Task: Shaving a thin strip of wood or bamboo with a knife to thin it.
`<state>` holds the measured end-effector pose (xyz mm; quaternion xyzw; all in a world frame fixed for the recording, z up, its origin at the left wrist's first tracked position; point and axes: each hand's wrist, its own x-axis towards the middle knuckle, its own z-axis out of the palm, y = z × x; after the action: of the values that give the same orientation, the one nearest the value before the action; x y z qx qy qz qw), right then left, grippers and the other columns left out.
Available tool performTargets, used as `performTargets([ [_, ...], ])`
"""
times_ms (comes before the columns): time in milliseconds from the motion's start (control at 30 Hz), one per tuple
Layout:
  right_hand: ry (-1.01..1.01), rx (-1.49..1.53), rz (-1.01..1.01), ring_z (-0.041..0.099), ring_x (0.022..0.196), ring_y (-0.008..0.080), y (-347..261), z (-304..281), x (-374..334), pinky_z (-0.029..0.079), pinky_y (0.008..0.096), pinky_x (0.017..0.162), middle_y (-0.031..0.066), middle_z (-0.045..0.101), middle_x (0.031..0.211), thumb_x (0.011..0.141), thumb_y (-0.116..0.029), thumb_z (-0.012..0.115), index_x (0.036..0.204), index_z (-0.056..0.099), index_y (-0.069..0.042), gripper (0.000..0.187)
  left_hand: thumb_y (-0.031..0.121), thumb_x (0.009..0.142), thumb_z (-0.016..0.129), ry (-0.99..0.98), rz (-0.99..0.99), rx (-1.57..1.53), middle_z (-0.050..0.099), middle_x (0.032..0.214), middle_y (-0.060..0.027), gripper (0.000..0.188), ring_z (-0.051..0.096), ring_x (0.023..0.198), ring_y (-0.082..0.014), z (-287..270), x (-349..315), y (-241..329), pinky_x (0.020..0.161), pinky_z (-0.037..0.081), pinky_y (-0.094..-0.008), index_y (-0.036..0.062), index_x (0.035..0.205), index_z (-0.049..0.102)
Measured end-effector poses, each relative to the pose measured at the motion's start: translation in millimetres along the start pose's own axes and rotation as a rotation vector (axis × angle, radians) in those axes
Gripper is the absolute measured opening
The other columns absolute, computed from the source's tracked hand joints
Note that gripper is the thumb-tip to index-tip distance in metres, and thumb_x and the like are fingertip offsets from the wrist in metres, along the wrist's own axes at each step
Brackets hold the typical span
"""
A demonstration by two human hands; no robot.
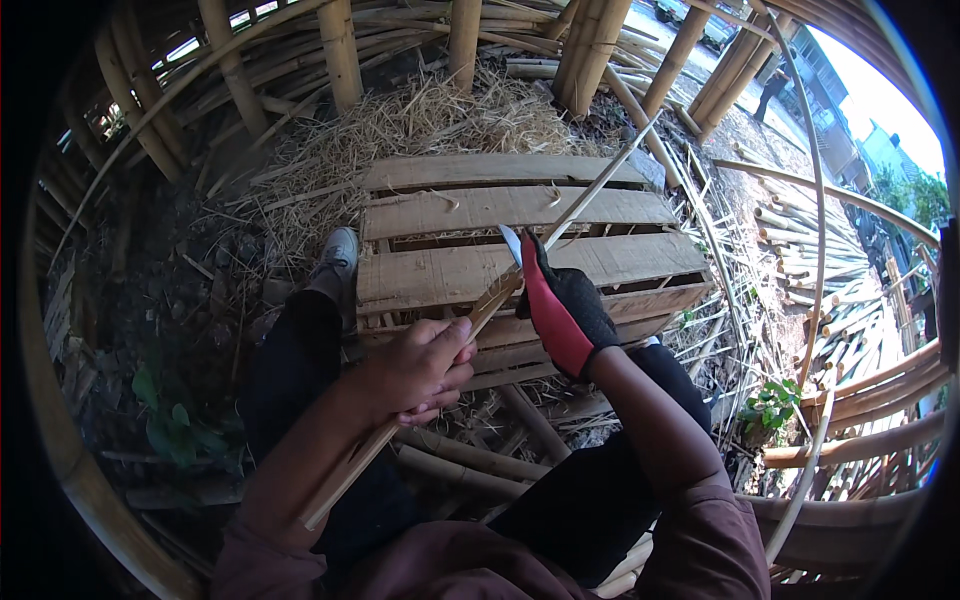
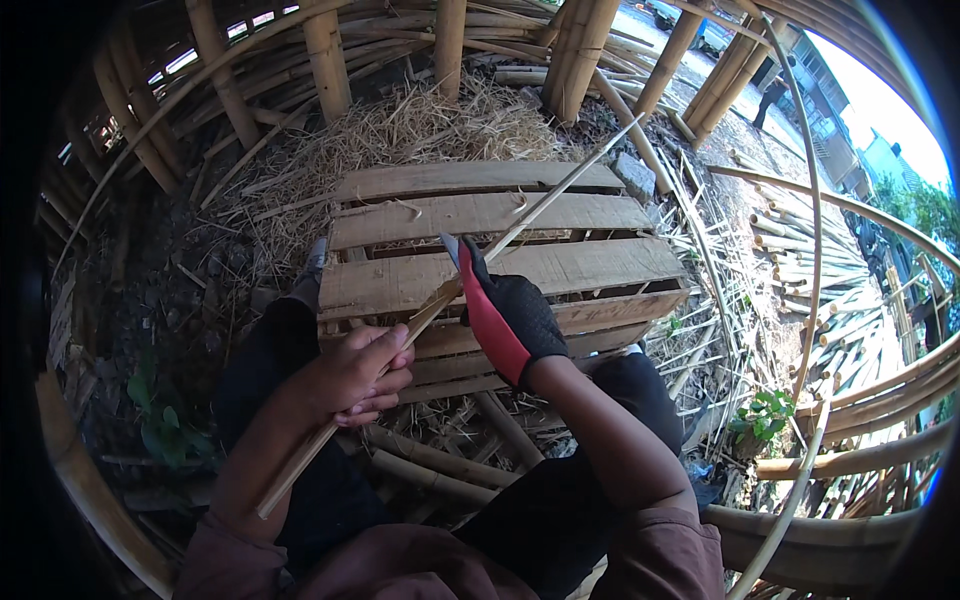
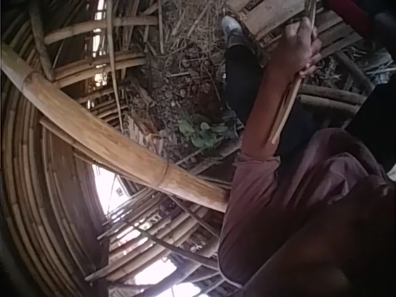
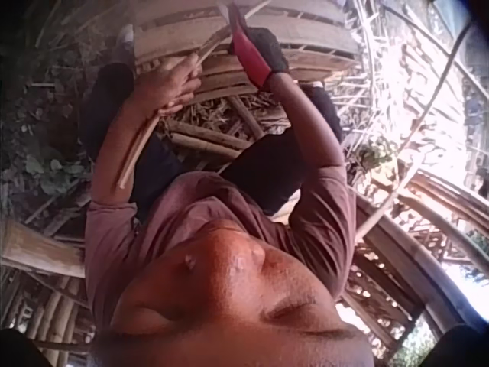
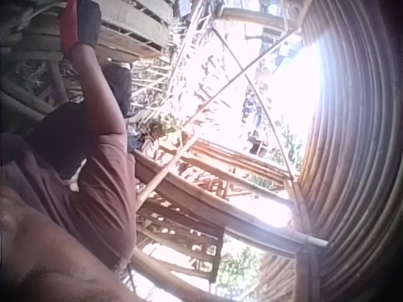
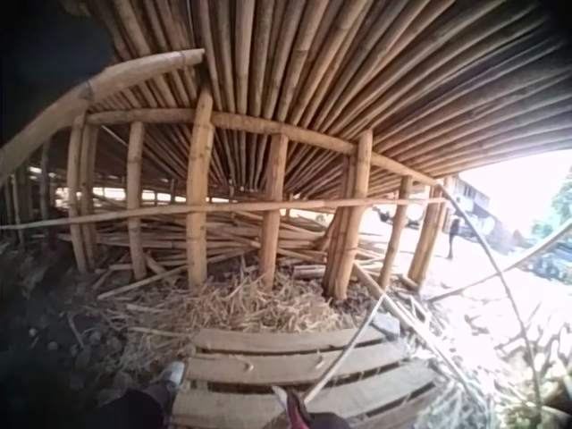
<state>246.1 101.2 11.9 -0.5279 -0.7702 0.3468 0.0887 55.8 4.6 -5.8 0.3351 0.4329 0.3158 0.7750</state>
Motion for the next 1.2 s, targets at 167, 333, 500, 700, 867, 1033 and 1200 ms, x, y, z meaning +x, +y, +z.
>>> performTargets([
  [167, 0.114, -0.24, -0.272, 0.065, 0.074, 0.0364, 26.8, 14.1, 3.2, 0.051, 0.045, 0.074, 0.0173, 0.067, 0.08, 0.102, -0.032, 0.032, 0.154, 0.014, -0.026, 0.056, 0.043, 0.105, 0.033, 0.076, 0.02, 0.146, 0.03, 0.051, 0.0038, 0.04, 0.029, 0.034, -0.0057, 7.4, 6.4, -4.1, 0.025, 0.027, -0.0226, 0.0091, 0.083, 0.037],
  [333, 0.121, -0.083, -0.44, 0.061, 0.062, 0.0277, 26.8, 8.7, 3.1, 0.051, 0.0389, 0.064, 0.0122, 0.06, 0.069, 0.101, -0.037, 0.038, 0.155, 0.018, -0.024, 0.058, 0.039, 0.106, 0.032, 0.1, 0.027, 0.193, 0.031, 0.053, 0.0045, 0.04, 0.03, 0.034, -0.0046, 7.4, 7.8, -6.0, 0.025, 0.028, -0.0233, 0.0063, 0.084, 0.039],
  [500, -0.308, 0.814, 0.357, 0.041, 0.038, 0.0108, 15.0, 4.6, 11.0, 0.03, 0.0287, 0.038, -0.0029, 0.041, 0.05, 0.094, -0.068, 0.041, 0.086, 0.061, -0.011, 0.061, 0.039, 0.105, 0.033, 0.101, 0.027, 0.161, 0.03, 0.052, 0.0049, 0.04, 0.03, 0.033, -0.0048, 5.7, 5.3, -7.6, 0.025, 0.027, -0.0237, 0.0061, 0.083, 0.039],
  [700, -0.405, 1.112, 0.321, 0.03, 0.029, 0.01, 16.6, 18.6, 9.0, 0.022, 0.0268, 0.031, -0.0067, 0.03, 0.04, 0.086, -0.078, 0.042, 0.053, 0.039, -0.022, 0.066, 0.041, 0.105, 0.034, 0.123, 0.038, 0.218, 0.03, 0.052, 0.0035, 0.04, 0.028, 0.033, -0.0057, 3.8, 4.2, -10.7, 0.023, 0.027, -0.0234, 0.0081, 0.083, 0.038],
  [867, -0.437, 1.209, 0.277, 0.032, 0.029, 0.0116, 22.9, 28.9, 10.4, 0.023, 0.0272, 0.031, -0.0049, 0.032, 0.04, 0.087, -0.079, 0.041, 0.05, 0.035, -0.023, 0.067, 0.04, 0.105, 0.033, 0.059, 0.01, 0.128, 0.03, 0.051, 0.0034, 0.039, 0.029, 0.033, -0.0052, 1.4, -2.8, -5.2, 0.023, 0.027, -0.0226, 0.009, 0.082, 0.037],
  [1033, -0.406, 1.31, 0.118, 0.033, 0.028, 0.0151, 37.6, 46.2, 12.2, 0.024, 0.0277, 0.032, -0.0017, 0.033, 0.039, 0.091, -0.074, 0.037, 0.047, 0.034, -0.021, 0.069, 0.042, 0.105, 0.034, 0.005, -0.005, 0.077, 0.031, 0.051, 0.0036, 0.039, 0.029, 0.033, -0.0051, -0.4, -6.2, -1.1, 0.023, 0.027, -0.022, 0.0098, 0.083, 0.038],
  [1200, -0.785, 1.658, -0.236, 0.031, 0.028, 0.016, 40.0, 47.2, 10.2, 0.024, 0.0273, 0.033, 0.0017, 0.032, 0.036, 0.098, -0.066, 0.027, 0.04, 0.029, -0.017, 0.076, 0.043, 0.105, 0.035, -0.051, -0.043, 0.004, 0.03, 0.051, 0.0042, 0.039, 0.028, 0.033, -0.0044, 1.3, -9.1, 5.9, 0.024, 0.025, -0.0204, 0.0109, 0.083, 0.039],
])
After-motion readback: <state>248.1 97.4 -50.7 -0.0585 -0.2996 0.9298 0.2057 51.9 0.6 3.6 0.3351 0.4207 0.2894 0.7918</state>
